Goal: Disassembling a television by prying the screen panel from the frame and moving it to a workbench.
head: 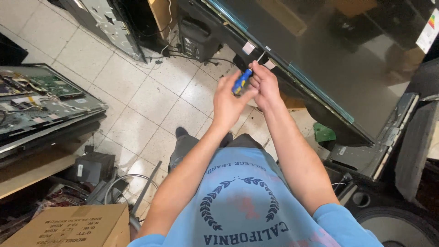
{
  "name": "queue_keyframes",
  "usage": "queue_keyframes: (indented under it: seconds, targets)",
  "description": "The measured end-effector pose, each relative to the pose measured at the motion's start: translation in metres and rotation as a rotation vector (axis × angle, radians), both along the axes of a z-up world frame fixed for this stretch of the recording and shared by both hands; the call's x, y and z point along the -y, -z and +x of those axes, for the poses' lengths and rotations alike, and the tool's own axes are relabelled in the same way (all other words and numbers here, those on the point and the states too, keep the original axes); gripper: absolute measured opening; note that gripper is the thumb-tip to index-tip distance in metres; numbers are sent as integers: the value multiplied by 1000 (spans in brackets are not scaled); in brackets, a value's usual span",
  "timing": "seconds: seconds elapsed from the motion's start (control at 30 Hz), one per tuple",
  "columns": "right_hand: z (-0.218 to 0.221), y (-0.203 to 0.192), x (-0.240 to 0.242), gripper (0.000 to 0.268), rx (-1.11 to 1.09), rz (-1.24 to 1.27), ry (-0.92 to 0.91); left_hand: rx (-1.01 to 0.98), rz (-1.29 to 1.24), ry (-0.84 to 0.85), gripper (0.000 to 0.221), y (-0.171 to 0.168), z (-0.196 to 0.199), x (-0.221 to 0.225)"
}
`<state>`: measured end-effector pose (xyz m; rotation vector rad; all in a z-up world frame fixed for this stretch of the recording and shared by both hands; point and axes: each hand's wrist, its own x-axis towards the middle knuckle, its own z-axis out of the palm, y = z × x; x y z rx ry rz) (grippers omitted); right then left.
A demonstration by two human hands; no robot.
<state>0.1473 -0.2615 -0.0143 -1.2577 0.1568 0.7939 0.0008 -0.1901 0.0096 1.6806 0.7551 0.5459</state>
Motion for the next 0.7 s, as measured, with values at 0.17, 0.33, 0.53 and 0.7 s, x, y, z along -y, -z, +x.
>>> queue_keyframes:
  seconds: [0.17, 0.33, 0.53, 0.7]
  targets:
    - [-4, -1, 2, 23, -20, 63, 6, 38, -1164, 83, 78, 20, 0, -11]
    - [-5, -6, 4, 27, 8, 47, 11, 85, -981, -125, 43, 22, 13, 7]
    - [5, 13, 1, 30, 34, -65, 26, -50, 244, -169, 31, 50, 14, 20]
    - [-4, -26, -8, 58, 2, -59, 91, 81, -538, -117, 36, 48, 33, -1]
